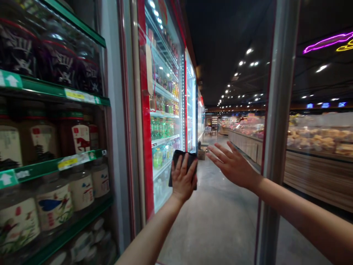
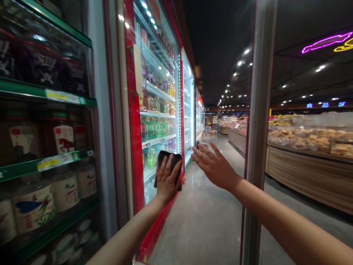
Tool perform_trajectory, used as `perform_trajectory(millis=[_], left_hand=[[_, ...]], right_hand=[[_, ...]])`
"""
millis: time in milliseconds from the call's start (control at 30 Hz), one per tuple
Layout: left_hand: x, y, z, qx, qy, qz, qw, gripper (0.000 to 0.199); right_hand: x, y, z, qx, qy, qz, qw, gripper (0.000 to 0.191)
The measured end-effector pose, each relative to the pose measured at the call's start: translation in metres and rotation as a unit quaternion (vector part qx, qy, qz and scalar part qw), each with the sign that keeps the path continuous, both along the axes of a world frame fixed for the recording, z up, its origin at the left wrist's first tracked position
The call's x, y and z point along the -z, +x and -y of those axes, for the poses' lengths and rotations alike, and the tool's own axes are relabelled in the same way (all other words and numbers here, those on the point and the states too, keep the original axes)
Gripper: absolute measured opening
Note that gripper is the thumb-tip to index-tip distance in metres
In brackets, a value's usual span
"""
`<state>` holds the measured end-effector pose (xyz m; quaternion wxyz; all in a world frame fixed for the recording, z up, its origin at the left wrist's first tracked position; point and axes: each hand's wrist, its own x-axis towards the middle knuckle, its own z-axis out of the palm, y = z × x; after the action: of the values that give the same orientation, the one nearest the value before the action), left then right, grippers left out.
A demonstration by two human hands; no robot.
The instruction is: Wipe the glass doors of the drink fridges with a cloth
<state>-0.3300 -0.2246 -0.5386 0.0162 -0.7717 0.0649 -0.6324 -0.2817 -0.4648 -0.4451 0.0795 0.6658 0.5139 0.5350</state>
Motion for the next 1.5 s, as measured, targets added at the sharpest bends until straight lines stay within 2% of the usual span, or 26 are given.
perform_trajectory(millis=[33, 100, 167, 233, 267, 333, 400, 467, 533, 567, 633, 667, 733, 800, 867, 900, 933, 1000, 1067, 1133, 1167, 1233, 1300, 1367, 1433, 1500], left_hand=[[-0.007, 0.001, 0.005, 0.015, 0.024, -0.003, 1.0, 0.061], [-0.036, 0.006, 0.005, 0.023, 0.025, -0.002, 0.999, 0.059], [-0.066, 0.009, -0.005, 0.005, -0.047, 0.011, 0.999, 0.058], [-0.073, 0.009, -0.018, -0.022, -0.151, 0.031, 0.988, 0.059], [-0.065, 0.007, -0.022, -0.035, -0.195, 0.043, 0.979, 0.06], [-0.033, 0.001, -0.023, -0.052, -0.23, 0.058, 0.97, 0.062], [0.0, -0.005, -0.018, -0.035, -0.141, 0.039, 0.989, 0.064], [0.013, -0.009, -0.016, -0.005, -0.009, 0.008, 1.0, 0.062], [-0.001, -0.01, -0.025, -0.003, 0.039, -0.014, 0.999, 0.059], [-0.014, -0.009, -0.032, -0.015, 0.02, -0.019, 1.0, 0.058], [-0.036, -0.009, -0.047, -0.053, -0.089, -0.015, 0.994, 0.059], [-0.04, -0.009, -0.051, -0.072, -0.157, -0.009, 0.985, 0.059], [-0.026, -0.01, -0.051, -0.099, -0.27, 0.005, 0.958, 0.059], [0.007, -0.012, -0.039, -0.106, -0.312, 0.011, 0.944, 0.063], [0.036, -0.014, -0.026, -0.089, -0.269, -0.02, 0.959, 0.07], [0.043, -0.014, -0.025, -0.075, -0.232, -0.042, 0.969, 0.071], [0.042, -0.015, -0.027, -0.067, -0.2, -0.055, 0.976, 0.071], [0.024, -0.015, -0.042, -0.063, -0.169, -0.067, 0.981, 0.067], [-0.001, -0.015, -0.063, -0.079, -0.207, -0.055, 0.974, 0.064], [-0.011, -0.015, -0.078, -0.099, -0.269, -0.039, 0.957, 0.061], [-0.006, -0.016, -0.082, -0.108, -0.295, -0.031, 0.949, 0.06], [0.018, -0.021, -0.083, -0.116, -0.32, -0.027, 0.94, 0.059], [0.048, -0.033, -0.082, -0.109, -0.314, -0.037, 0.942, 0.059], [0.065, -0.049, -0.086, -0.092, -0.291, -0.056, 0.951, 0.059], [0.058, -0.063, -0.098, -0.077, -0.265, -0.065, 0.959, 0.058], [0.031, -0.068, -0.113, -0.075, -0.239, -0.051, 0.967, 0.055]], right_hand=[[0.0, -0.001, 0.001, 0.003, -0.001, 0.003, 1.0, 0.059], [-0.002, -0.003, 0.003, 0.006, -0.009, 0.009, 1.0, 0.058], [-0.004, -0.004, 0.007, 0.005, -0.017, 0.01, 1.0, 0.057], [-0.005, -0.005, 0.011, 0.003, -0.02, 0.007, 1.0, 0.059], [-0.005, -0.006, 0.012, 0.001, -0.018, 0.006, 1.0, 0.059], [-0.004, -0.01, 0.011, -0.001, -0.014, 0.011, 1.0, 0.059], [-0.004, -0.016, 0.007, 0.002, -0.01, 0.022, 1.0, 0.053], [-0.005, -0.026, 0.0, 0.008, -0.009, 0.035, 0.999, 0.047], [-0.008, -0.037, -0.007, 0.005, -0.009, 0.047, 0.999, 0.043], [-0.009, -0.042, -0.011, -0.001, -0.01, 0.051, 0.999, 0.042], [-0.01, -0.052, -0.017, -0.018, -0.014, 0.053, 0.998, 0.041], [-0.01, -0.055, -0.019, -0.029, -0.013, 0.052, 0.998, 0.039], [-0.009, -0.059, -0.022, -0.05, -0.009, 0.047, 0.998, 0.038], [-0.006, -0.061, -0.024, -0.07, -0.005, 0.044, 0.997, 0.038], [-0.005, -0.061, -0.028, -0.085, -0.008, 0.039, 0.996, 0.037], [-0.005, -0.06, -0.031, -0.094, -0.011, 0.039, 0.995, 0.037], [-0.006, -0.06, -0.034, -0.102, -0.013, 0.039, 0.994, 0.037], [-0.007, -0.06, -0.042, -0.114, -0.012, 0.04, 0.993, 0.036], [-0.007, -0.059, -0.048, -0.12, -0.006, 0.039, 0.992, 0.035], [-0.004, -0.057, -0.052, -0.121, 0.001, 0.033, 0.992, 0.035], [-0.002, -0.056, -0.052, -0.12, 0.004, 0.029, 0.992, 0.035], [0.003, -0.054, -0.052, -0.117, 0.008, 0.02, 0.993, 0.035], [0.008, -0.051, -0.052, -0.117, 0.008, 0.012, 0.993, 0.034], [0.011, -0.049, -0.051, -0.122, 0.007, 0.003, 0.992, 0.033], [0.011, -0.049, -0.05, -0.131, 0.011, -0.005, 0.991, 0.032], [0.01, -0.05, -0.048, -0.142, 0.015, -0.012, 0.99, 0.031]])
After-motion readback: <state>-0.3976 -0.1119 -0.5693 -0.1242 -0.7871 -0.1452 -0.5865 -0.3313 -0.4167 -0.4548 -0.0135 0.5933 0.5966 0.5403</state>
